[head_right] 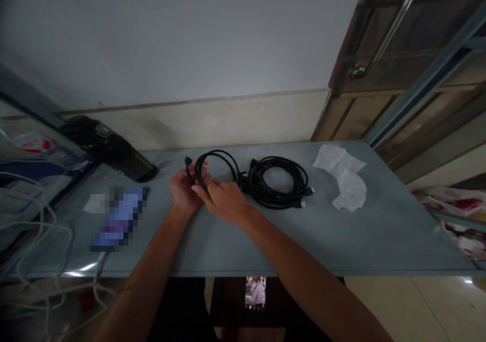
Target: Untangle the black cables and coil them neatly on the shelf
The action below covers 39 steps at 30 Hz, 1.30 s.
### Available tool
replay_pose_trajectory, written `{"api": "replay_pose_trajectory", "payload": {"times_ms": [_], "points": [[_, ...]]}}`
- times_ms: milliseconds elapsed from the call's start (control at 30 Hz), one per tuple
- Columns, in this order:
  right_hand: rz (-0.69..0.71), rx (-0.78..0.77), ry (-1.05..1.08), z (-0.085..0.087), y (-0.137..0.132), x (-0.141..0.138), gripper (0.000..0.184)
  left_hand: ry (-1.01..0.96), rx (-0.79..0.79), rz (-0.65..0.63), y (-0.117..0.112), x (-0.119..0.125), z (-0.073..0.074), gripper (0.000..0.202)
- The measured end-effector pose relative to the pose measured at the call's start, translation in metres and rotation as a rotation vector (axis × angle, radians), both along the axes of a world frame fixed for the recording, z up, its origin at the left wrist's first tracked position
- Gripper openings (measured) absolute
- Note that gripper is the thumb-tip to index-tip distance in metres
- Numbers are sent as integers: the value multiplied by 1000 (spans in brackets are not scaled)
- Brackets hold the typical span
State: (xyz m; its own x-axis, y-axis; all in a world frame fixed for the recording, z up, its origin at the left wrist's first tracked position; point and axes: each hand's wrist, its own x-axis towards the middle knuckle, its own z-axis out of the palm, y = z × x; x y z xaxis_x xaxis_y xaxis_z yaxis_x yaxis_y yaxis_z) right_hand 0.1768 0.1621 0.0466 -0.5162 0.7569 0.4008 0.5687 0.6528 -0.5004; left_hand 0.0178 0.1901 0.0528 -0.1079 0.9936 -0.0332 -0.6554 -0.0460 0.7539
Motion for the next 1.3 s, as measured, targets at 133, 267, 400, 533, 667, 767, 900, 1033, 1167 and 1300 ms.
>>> {"api": "replay_pose_trajectory", "payload": {"times_ms": [133,267,400,533,667,767,900,1033,1167,1300], "points": [[-44,-27,133,4,4,5,54,-88,-29,39,-3,-7,6,18],[-104,-48,268,9,10,11,55,-156,-19,87,-6,-11,9,29],[-93,8,458,13,15,18,61,-179,-87,127,-6,-14,10,36],[-163,27,582,19,17,24,63,-185,-107,158,-5,-12,13,25],[-196,70,667,32,24,36,58,-176,-114,151,-7,-9,18,17],[-188,122,792,50,40,58,57,-170,-96,130,-8,-9,19,16],[-196,77,1049,68,73,124,54,-184,-66,115,-6,-10,17,10],[-289,-97,1498,68,94,217,42,-220,-59,113,-5,-11,18,12],[-333,-214,1843,56,89,276,38,-186,-55,87,-5,-10,20,11],[-275,-212,2029,49,85,279,39,-139,-56,75,-5,-8,21,12]]}}
